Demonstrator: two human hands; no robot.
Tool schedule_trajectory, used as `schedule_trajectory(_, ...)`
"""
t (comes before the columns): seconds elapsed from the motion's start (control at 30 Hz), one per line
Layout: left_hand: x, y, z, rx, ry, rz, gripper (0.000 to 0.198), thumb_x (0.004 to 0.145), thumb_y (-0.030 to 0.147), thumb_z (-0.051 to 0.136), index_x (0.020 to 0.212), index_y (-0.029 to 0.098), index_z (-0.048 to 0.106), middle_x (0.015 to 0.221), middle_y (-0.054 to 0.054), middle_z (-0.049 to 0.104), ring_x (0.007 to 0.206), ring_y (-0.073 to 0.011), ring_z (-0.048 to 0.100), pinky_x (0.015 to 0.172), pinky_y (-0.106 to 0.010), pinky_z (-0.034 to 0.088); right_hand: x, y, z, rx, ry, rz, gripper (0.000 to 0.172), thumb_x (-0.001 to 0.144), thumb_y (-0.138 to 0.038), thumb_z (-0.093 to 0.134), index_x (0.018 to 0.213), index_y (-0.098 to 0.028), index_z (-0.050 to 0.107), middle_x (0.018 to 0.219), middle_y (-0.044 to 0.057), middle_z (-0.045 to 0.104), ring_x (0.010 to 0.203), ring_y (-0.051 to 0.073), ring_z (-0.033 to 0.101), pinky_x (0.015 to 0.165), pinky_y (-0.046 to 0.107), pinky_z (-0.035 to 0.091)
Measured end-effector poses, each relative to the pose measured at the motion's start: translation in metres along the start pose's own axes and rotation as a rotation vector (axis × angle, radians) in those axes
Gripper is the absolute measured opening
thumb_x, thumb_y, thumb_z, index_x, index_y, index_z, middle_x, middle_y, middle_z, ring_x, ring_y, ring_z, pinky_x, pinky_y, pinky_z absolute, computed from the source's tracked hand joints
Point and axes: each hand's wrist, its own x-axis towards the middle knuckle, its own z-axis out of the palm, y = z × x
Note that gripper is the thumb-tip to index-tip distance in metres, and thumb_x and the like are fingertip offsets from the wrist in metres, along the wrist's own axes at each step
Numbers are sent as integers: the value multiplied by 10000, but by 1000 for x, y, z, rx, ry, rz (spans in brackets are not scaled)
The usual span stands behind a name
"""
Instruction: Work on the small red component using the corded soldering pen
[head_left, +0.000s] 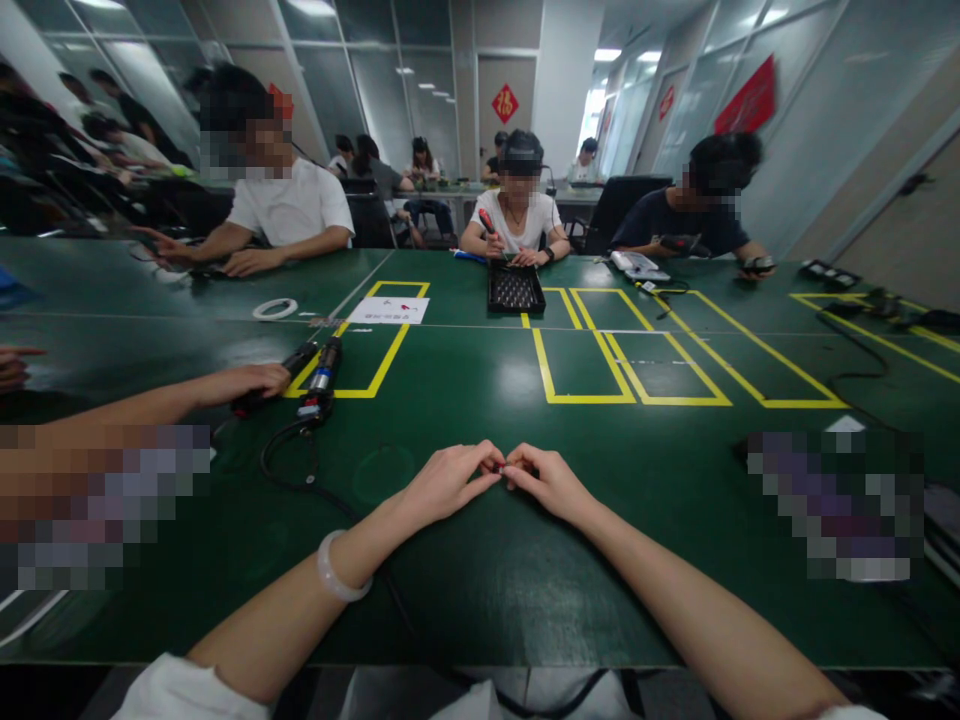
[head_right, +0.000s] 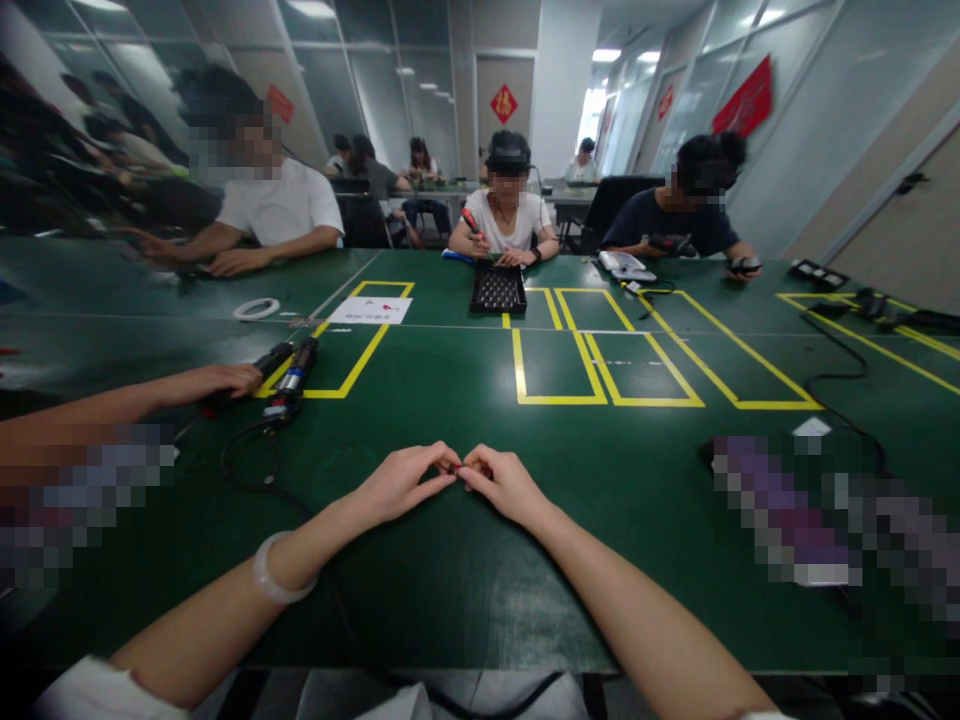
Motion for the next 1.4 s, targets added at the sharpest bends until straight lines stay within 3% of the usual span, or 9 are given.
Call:
schedule_trajectory(0.13,1,-2,0,-19,17,-32,178,936,346,479,1016,214,567,965,-12,684,889,-154,649,789,-256,463,0,1,2,48,23,-26,195,881,-313,607,1017,-187,548,816,8,662,680,121,584,641,225,443)
schedule_trajectory(0.4,4,-12,-12,-57,29,-93,280,951,424,409,1080,230,565,1005,-14,690,933,-161,651,813,-265,476,2,-1,0,0,42,-25,116,854,-222,605,955,-184,564,791,0,630,677,117,565,645,230,444)
schedule_trajectory(0.5,2,-40,-29,92,141,-184,368,949,452,379,1197,225,527,1095,-46,663,1003,-193,625,873,-318,472,2,2,-1,-4,50,-6,125,853,-217,602,967,-181,566,781,-4,618,672,114,557,636,225,438)
schedule_trajectory(0.6,-7,-83,-51,375,278,-323,487,921,475,407,1303,181,478,1241,-114,585,1140,-266,546,964,-405,427,2,4,-2,-9,49,9,130,852,-222,603,968,-179,564,772,-9,601,669,112,546,633,222,433)
schedule_trajectory(0.77,-42,-150,-88,703,447,-735,691,839,499,510,1380,86,386,1388,-228,428,1260,-389,418,1019,-496,360,3,9,-1,-15,45,16,132,854,-234,603,966,-181,557,759,-16,582,656,110,535,628,222,426)
schedule_trajectory(0.87,-62,-171,-106,657,412,-960,801,794,608,520,1372,70,385,1337,-282,450,1209,-444,455,942,-531,412,3,9,-1,-23,39,22,134,862,-247,597,972,-184,555,753,-17,576,647,110,527,621,224,423)
schedule_trajectory(0.97,-75,-183,-117,548,340,-1076,791,783,653,499,1357,116,409,1323,-282,459,1177,-446,492,872,-532,455,3,9,-1,-26,33,29,137,865,-255,595,975,-184,554,754,-15,579,648,111,527,621,226,427)
schedule_trajectory(1.17,-82,-197,-126,474,306,-1061,693,780,585,537,1310,145,462,1277,-220,518,1119,-381,554,847,-477,488,3,9,-1,-14,28,30,138,866,-266,597,964,-180,552,744,-17,575,643,109,523,614,220,420)
schedule_trajectory(1.4,-75,-194,-123,487,286,-1061,638,763,515,584,1266,133,494,1253,-221,539,1079,-362,584,840,-443,497,3,11,-1,1,28,34,149,863,-281,600,960,-180,549,729,-24,567,629,105,514,599,213,406)
